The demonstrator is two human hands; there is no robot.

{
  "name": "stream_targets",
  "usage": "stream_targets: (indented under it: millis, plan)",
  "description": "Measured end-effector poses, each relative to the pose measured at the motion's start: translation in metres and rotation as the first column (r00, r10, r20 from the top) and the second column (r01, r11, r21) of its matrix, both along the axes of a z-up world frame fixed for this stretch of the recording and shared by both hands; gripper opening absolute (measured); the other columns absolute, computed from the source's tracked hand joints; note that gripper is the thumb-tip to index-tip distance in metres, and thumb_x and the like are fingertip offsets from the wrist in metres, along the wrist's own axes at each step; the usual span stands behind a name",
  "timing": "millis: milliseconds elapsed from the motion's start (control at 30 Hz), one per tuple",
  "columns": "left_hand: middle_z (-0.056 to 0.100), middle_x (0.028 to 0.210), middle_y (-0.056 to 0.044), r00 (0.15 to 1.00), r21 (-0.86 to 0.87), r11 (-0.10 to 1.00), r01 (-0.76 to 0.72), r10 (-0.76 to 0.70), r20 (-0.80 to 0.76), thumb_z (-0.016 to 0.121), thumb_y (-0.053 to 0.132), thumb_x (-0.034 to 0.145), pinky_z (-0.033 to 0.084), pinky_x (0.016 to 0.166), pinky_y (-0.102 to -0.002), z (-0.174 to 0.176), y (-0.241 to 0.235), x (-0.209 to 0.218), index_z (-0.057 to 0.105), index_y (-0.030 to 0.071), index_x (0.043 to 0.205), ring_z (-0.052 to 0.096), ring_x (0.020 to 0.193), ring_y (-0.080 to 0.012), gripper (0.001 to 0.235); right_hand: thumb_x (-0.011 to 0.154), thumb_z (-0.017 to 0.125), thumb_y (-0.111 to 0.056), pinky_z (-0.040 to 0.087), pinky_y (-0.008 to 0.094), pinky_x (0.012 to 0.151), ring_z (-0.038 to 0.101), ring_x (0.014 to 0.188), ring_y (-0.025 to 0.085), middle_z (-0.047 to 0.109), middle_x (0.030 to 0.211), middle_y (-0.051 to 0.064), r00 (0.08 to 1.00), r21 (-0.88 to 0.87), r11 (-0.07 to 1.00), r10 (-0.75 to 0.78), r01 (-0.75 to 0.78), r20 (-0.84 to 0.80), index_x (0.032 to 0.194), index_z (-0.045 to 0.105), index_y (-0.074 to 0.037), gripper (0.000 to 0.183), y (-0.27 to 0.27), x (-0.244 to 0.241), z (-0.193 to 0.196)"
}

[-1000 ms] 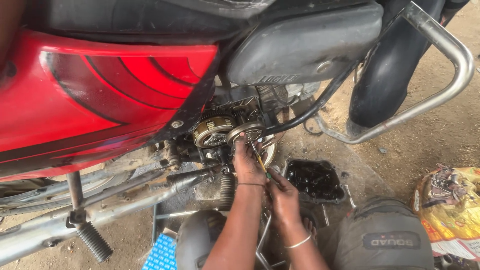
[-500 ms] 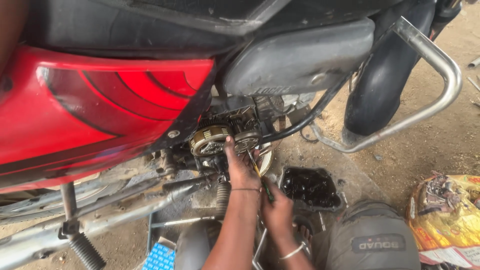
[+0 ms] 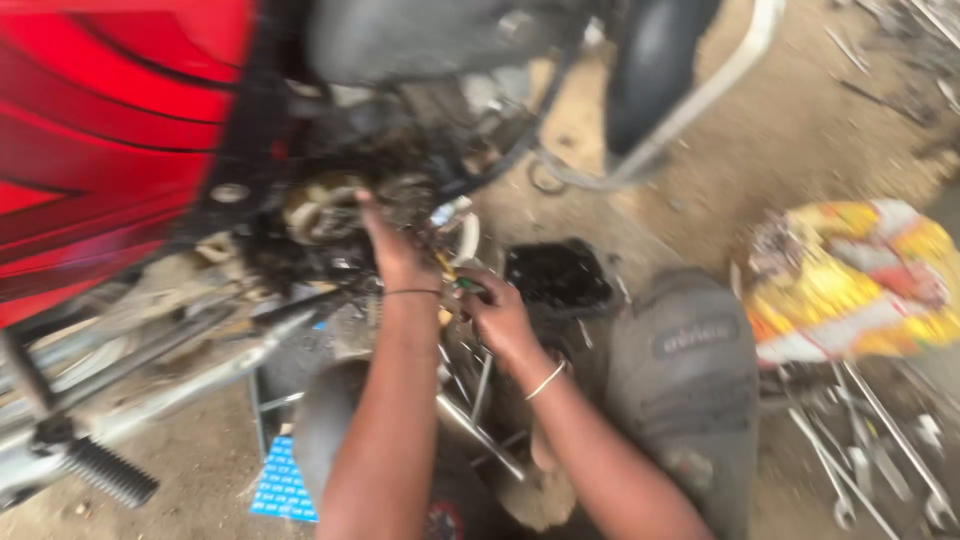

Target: The person kneels beside a motorcycle with its clutch cover removed and works on the clutch assembly. They wipe a clutch component with a cloth, use a screwdriver on the engine parts, and handle small parts and fasteners around the open engine case.

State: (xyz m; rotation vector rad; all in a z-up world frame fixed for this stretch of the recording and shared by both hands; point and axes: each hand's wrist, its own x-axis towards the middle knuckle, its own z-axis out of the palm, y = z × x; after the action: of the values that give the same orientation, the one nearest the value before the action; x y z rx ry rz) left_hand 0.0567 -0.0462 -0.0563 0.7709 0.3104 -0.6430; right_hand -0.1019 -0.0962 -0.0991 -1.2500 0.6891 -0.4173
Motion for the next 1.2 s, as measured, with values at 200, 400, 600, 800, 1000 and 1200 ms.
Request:
stream_targets:
  millis: [200,400,600,800,1000,1200]
  plan:
    - [0.059,0.128,-0.009,0.995,0.245,0.965,-0.097,0.096,0.016,0.062,0.080,0.076,0.038,0.089,-0.047,0.017,-0.004,-0.037,0.060,0.012,0.140,0.051,0.107,-0.0262,0.094,0.092,0.072,-0.021,0.057,0.034,0.074,0.073,0.081,0.019,0.081,0.100,0.009,0.843,-0.533,0.801,-0.067,-0.273,-0.533,0.131,0.069,-0.027,0.040,-0.062,-0.066,0.068]
    - [0.067,0.123,-0.007,0.996,0.055,0.996,0.064,-0.067,0.056,0.069,0.054,0.079,0.042,0.099,-0.043,0.071,-0.003,-0.046,0.058,0.010,0.133,0.060,0.116,-0.0219,0.071,0.086,0.073,-0.022,0.057,0.044,0.088,0.071,0.101,0.036,0.074,0.110,0.016,0.687,-0.641,0.605,-0.203,-0.472,-0.697,0.123,0.075,-0.021,0.037,-0.167,-0.083,-0.053]
    - [0.073,0.118,-0.009,0.978,-0.076,0.988,0.132,-0.118,0.171,0.062,0.042,0.090,0.046,0.094,-0.039,0.088,-0.006,-0.032,0.058,0.006,0.128,0.066,0.107,-0.0218,0.053,0.084,0.070,-0.027,0.054,0.047,0.097,0.069,0.107,0.037,0.075,0.111,0.015,0.555,-0.537,0.435,-0.098,-0.723,-0.826,0.120,0.077,-0.022,0.037,-0.184,-0.039,-0.093]
    - [0.076,0.107,-0.009,0.980,-0.044,0.989,0.144,-0.137,0.146,0.056,0.036,0.097,0.051,0.085,-0.037,0.084,-0.012,-0.019,0.063,0.006,0.114,0.071,0.097,-0.0211,0.035,0.087,0.067,-0.030,0.056,0.047,0.094,0.070,0.105,0.037,0.075,0.112,0.016,0.445,-0.449,0.532,-0.146,-0.717,-0.884,0.121,0.076,-0.023,0.036,-0.180,-0.027,-0.110]
    - [0.076,0.106,-0.009,0.978,-0.036,0.992,0.122,-0.114,0.174,0.057,0.034,0.097,0.051,0.084,-0.037,0.081,-0.007,-0.014,0.064,0.005,0.112,0.070,0.096,-0.0204,0.033,0.085,0.067,-0.030,0.056,0.047,0.094,0.071,0.105,0.036,0.075,0.113,0.016,0.456,-0.437,0.539,-0.107,-0.720,-0.884,0.126,0.073,-0.023,0.042,-0.179,-0.020,-0.122]
    - [0.077,0.106,-0.009,0.980,-0.048,0.991,0.128,-0.119,0.159,0.058,0.033,0.096,0.051,0.083,-0.036,0.078,-0.011,-0.015,0.064,0.004,0.113,0.070,0.095,-0.0201,0.034,0.085,0.068,-0.029,0.056,0.047,0.093,0.071,0.104,0.036,0.074,0.111,0.016,0.459,-0.456,0.540,-0.139,-0.708,-0.878,0.125,0.073,-0.022,0.042,-0.181,-0.030,-0.115]
